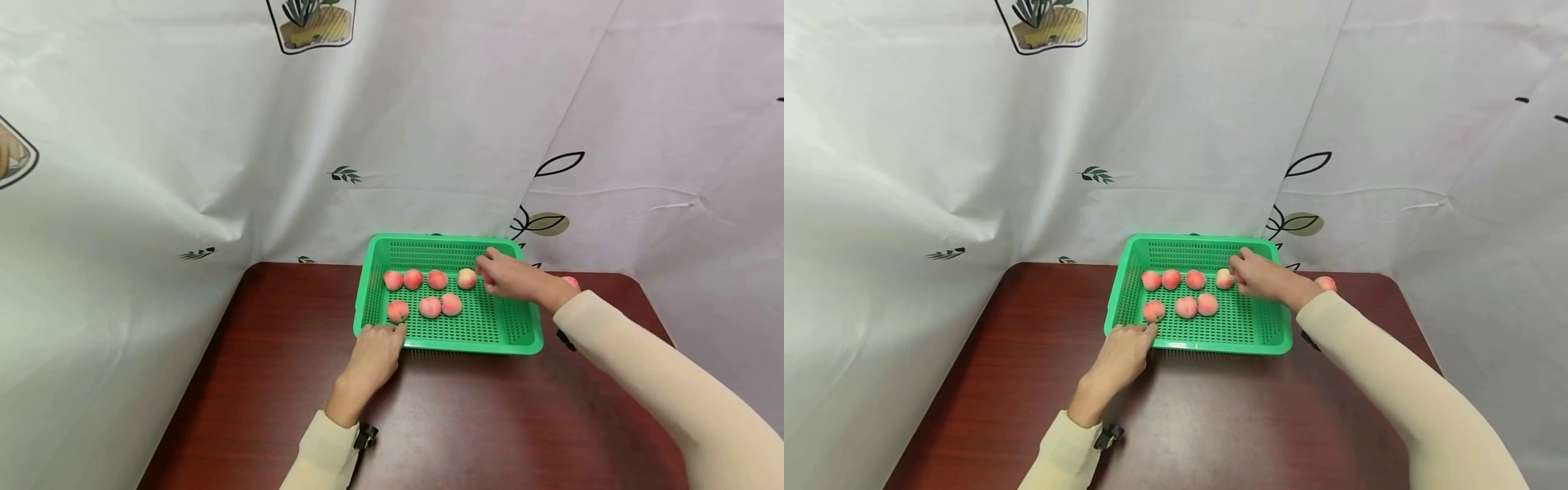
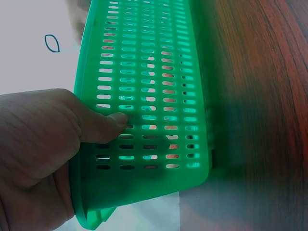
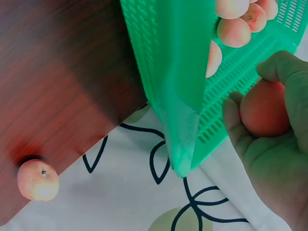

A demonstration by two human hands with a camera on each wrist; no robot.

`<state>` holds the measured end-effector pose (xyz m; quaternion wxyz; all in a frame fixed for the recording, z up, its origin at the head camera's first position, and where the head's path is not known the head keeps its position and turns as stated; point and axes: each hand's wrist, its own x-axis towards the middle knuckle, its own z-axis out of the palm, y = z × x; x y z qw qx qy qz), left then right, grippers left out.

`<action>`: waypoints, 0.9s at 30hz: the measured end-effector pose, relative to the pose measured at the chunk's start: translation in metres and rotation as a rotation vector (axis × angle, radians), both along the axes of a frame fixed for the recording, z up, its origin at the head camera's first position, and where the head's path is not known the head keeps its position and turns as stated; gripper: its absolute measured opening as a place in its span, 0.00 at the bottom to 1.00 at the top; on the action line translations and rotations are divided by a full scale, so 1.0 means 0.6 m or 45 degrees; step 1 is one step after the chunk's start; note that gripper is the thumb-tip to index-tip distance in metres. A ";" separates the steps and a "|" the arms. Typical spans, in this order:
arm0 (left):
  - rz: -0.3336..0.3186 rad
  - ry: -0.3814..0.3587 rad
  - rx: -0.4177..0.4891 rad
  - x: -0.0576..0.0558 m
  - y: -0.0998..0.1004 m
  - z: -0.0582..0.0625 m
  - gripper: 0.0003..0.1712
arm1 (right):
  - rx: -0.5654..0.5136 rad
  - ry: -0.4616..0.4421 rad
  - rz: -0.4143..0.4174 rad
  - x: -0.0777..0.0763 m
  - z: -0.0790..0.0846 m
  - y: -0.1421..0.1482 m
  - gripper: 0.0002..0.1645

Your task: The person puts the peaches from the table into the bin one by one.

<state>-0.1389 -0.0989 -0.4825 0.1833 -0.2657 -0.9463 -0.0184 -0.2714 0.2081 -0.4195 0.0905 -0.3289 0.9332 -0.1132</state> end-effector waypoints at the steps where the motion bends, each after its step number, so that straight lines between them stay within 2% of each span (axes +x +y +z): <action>1: 0.000 0.000 -0.002 0.000 0.000 0.000 0.16 | 0.008 -0.007 0.010 -0.002 0.000 -0.002 0.12; 7: -0.001 0.016 -0.004 0.001 0.001 0.001 0.16 | 0.084 -0.085 0.084 -0.013 0.001 -0.015 0.10; 17: 0.001 0.031 0.008 0.001 -0.001 0.002 0.16 | 0.248 -0.283 0.097 -0.031 -0.013 -0.041 0.10; 22: 0.013 -0.026 -0.015 0.001 0.002 -0.001 0.16 | 0.371 -0.409 0.037 -0.033 -0.017 -0.049 0.14; 27: 0.018 -0.031 -0.026 0.000 0.002 -0.005 0.17 | 0.453 -0.466 -0.032 -0.036 -0.025 -0.050 0.17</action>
